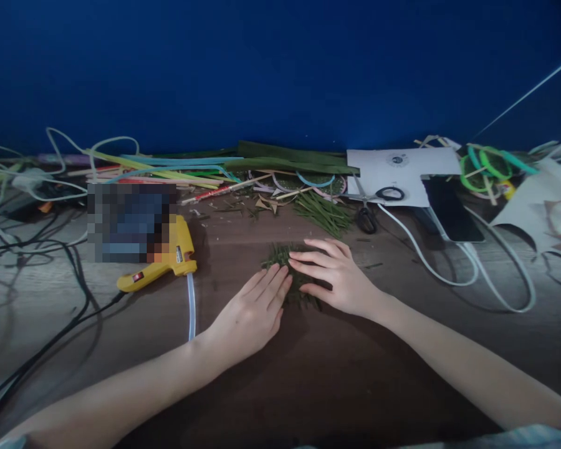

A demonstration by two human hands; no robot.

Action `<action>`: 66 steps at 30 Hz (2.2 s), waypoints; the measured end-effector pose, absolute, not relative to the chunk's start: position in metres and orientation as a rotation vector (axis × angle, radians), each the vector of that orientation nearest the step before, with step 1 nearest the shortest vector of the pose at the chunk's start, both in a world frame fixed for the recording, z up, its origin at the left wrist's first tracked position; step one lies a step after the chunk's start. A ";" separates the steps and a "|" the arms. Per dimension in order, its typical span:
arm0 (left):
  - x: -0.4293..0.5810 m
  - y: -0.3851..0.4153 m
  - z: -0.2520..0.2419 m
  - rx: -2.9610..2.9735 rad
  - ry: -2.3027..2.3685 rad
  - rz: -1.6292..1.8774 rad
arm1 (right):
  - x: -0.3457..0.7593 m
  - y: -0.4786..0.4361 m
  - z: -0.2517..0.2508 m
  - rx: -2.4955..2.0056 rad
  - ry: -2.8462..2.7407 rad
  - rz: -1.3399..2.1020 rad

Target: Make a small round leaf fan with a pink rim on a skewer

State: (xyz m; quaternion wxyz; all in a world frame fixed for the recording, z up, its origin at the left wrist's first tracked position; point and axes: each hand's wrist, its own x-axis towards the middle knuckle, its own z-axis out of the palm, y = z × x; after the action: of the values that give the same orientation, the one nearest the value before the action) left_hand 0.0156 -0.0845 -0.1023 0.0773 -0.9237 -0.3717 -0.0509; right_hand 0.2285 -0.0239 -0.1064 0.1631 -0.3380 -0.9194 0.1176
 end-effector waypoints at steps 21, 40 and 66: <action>0.014 -0.085 -0.105 -2.771 -1.115 -0.155 | 0.228 -0.023 -0.109 -0.948 -2.562 0.395; 0.013 -0.086 -0.107 -2.813 -1.148 -0.173 | 0.228 -0.023 -0.109 -0.957 -2.567 0.479; 0.014 -0.087 -0.108 -2.851 -1.199 -0.136 | 0.227 -0.024 -0.109 -0.958 -2.574 0.466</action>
State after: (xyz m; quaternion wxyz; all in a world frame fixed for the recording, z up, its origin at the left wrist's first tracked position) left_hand 0.0138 -0.0866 -0.1081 0.0231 -0.9207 -0.3871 -0.0441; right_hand 0.2269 -0.0243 -0.1094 0.1770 -0.3384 -0.9095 0.1645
